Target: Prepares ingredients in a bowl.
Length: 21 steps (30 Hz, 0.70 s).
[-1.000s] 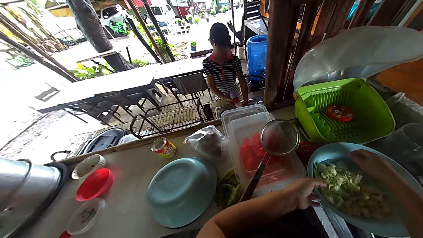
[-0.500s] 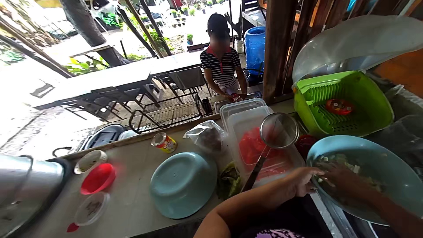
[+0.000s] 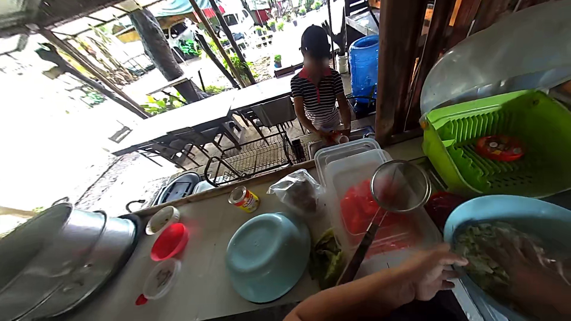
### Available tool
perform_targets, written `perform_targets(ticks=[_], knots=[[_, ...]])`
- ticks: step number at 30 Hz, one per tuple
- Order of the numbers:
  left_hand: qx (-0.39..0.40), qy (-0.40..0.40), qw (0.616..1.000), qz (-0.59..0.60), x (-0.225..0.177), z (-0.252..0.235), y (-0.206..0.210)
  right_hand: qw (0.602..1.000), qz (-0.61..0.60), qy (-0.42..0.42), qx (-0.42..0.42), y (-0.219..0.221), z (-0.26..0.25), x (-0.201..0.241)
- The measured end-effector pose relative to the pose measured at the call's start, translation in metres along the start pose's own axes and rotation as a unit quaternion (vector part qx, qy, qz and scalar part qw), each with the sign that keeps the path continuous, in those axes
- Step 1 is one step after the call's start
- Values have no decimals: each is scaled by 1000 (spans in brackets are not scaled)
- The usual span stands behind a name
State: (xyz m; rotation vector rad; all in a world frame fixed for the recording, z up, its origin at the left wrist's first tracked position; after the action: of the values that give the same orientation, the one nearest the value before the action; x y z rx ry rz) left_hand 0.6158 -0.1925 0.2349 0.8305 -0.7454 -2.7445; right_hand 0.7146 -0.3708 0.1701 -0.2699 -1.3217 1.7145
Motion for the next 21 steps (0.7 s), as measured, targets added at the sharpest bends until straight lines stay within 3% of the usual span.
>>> perform_targets(ticks=[4,13,16,21], knots=[[16,12,1000,-3,-1,-2,2,996,29,54,57,0,-15,-2],[38,35,998,-45,0,-3,3,995,18,88,42,-4,-27,-18],[36,38,997,-51,-1,-2,3,996,-10,87,29,-12,-33,-25],[32,30,998,-39,-7,-4,-1,988,-42,130,-72,-31,-43,-56]])
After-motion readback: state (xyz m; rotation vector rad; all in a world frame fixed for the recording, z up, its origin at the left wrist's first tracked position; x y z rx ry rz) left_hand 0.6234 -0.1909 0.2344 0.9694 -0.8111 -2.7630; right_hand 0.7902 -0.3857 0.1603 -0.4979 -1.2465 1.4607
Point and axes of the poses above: each hand's wrist, its own z-axis away from the middle knuckle, its own y-axis out of the palm, x = y × z, the point moved 8 cm from there along -z, towards the middle knuckle, and after that the axes turned 14 degrees about -y, right-handed, at the moved point
